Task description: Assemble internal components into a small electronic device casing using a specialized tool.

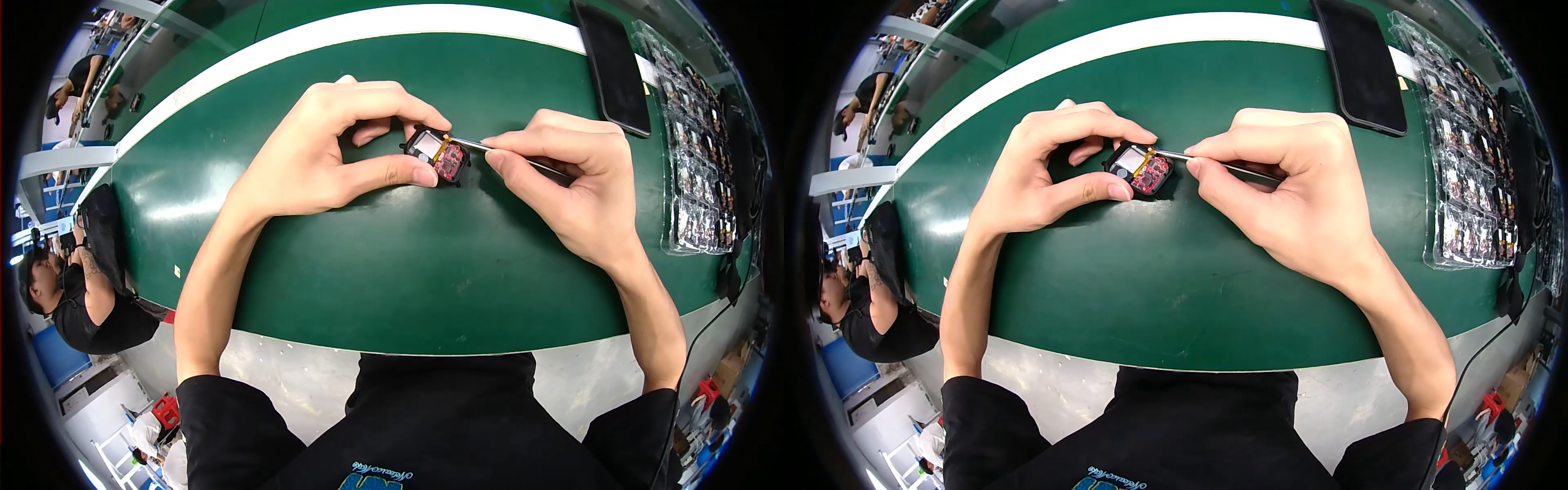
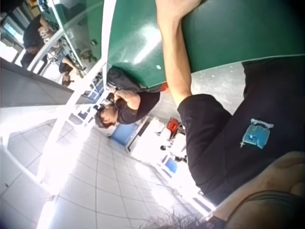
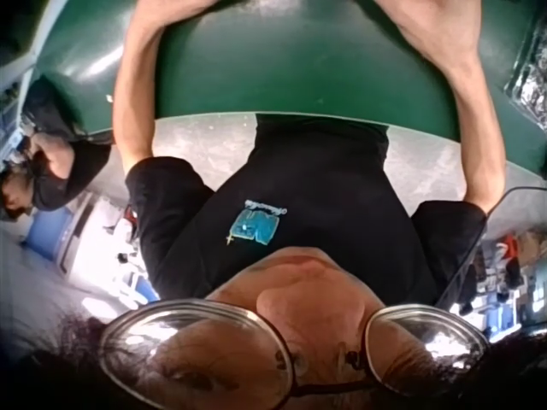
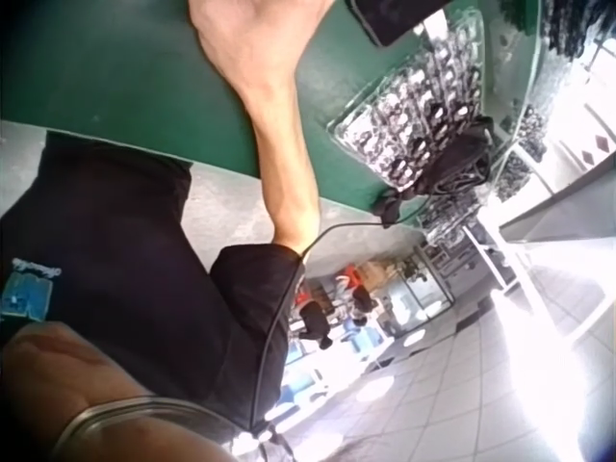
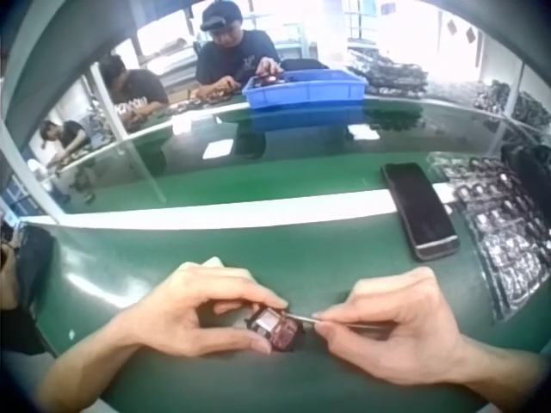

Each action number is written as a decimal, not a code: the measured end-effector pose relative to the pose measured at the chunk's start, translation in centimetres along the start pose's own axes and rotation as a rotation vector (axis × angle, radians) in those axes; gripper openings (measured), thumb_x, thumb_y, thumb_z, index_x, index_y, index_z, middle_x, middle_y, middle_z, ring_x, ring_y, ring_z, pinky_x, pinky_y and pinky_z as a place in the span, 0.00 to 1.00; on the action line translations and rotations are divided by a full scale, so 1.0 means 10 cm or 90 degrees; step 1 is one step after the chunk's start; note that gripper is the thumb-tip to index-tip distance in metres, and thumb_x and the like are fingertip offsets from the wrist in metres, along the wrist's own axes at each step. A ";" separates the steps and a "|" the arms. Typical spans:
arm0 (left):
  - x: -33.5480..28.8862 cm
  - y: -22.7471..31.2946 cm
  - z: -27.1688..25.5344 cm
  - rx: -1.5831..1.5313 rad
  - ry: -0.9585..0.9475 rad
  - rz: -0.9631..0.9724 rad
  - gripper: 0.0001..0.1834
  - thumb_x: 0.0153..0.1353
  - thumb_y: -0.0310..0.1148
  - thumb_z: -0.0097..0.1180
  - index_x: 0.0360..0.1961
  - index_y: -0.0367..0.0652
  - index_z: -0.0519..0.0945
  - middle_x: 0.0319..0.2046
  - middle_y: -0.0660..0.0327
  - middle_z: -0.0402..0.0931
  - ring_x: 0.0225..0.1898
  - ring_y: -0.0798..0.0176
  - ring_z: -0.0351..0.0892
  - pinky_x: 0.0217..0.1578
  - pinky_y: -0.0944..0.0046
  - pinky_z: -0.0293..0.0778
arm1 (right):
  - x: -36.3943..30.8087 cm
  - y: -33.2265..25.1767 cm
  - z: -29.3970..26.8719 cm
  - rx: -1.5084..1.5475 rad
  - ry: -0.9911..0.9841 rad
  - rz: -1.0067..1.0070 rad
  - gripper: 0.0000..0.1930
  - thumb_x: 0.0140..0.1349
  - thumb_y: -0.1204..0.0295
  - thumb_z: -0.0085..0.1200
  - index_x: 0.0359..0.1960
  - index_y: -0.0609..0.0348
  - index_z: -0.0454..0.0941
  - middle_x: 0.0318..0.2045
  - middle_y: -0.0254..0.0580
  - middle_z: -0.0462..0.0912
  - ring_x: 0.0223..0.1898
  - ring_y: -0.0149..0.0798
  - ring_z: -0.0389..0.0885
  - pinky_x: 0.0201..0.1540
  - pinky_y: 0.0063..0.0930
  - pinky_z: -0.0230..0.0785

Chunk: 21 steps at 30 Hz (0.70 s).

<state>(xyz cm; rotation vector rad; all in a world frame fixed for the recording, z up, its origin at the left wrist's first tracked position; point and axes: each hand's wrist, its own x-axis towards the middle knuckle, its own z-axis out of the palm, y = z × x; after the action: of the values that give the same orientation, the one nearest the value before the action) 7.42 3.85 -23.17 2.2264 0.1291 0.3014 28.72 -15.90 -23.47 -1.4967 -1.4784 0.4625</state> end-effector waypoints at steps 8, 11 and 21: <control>0.01 0.02 0.00 0.037 -0.011 0.012 0.27 0.52 0.32 0.85 0.55 0.46 0.93 0.38 0.66 0.87 0.30 0.67 0.66 0.39 0.63 0.63 | -0.03 0.02 -0.01 -0.015 -0.026 0.002 0.08 0.63 0.83 0.72 0.43 0.65 0.96 0.23 0.33 0.81 0.22 0.22 0.71 0.25 0.24 0.54; 0.01 0.02 0.00 0.047 -0.014 0.009 0.27 0.52 0.32 0.85 0.56 0.47 0.93 0.38 0.66 0.87 0.30 0.67 0.66 0.39 0.63 0.62 | -0.03 0.02 0.00 -0.018 -0.026 -0.003 0.08 0.63 0.83 0.72 0.43 0.65 0.96 0.22 0.34 0.81 0.22 0.23 0.71 0.25 0.25 0.54; 0.01 0.04 0.05 0.036 0.002 0.037 0.24 0.53 0.33 0.85 0.52 0.47 0.93 0.35 0.69 0.86 0.30 0.67 0.66 0.38 0.63 0.60 | -0.01 0.00 0.02 0.003 -0.018 0.001 0.05 0.62 0.83 0.71 0.39 0.67 0.93 0.22 0.38 0.83 0.21 0.27 0.77 0.24 0.27 0.62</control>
<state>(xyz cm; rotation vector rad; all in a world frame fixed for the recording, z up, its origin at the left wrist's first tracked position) 7.60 3.25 -23.09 2.2892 0.0754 0.3357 28.55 -15.94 -23.64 -1.4941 -1.4973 0.4903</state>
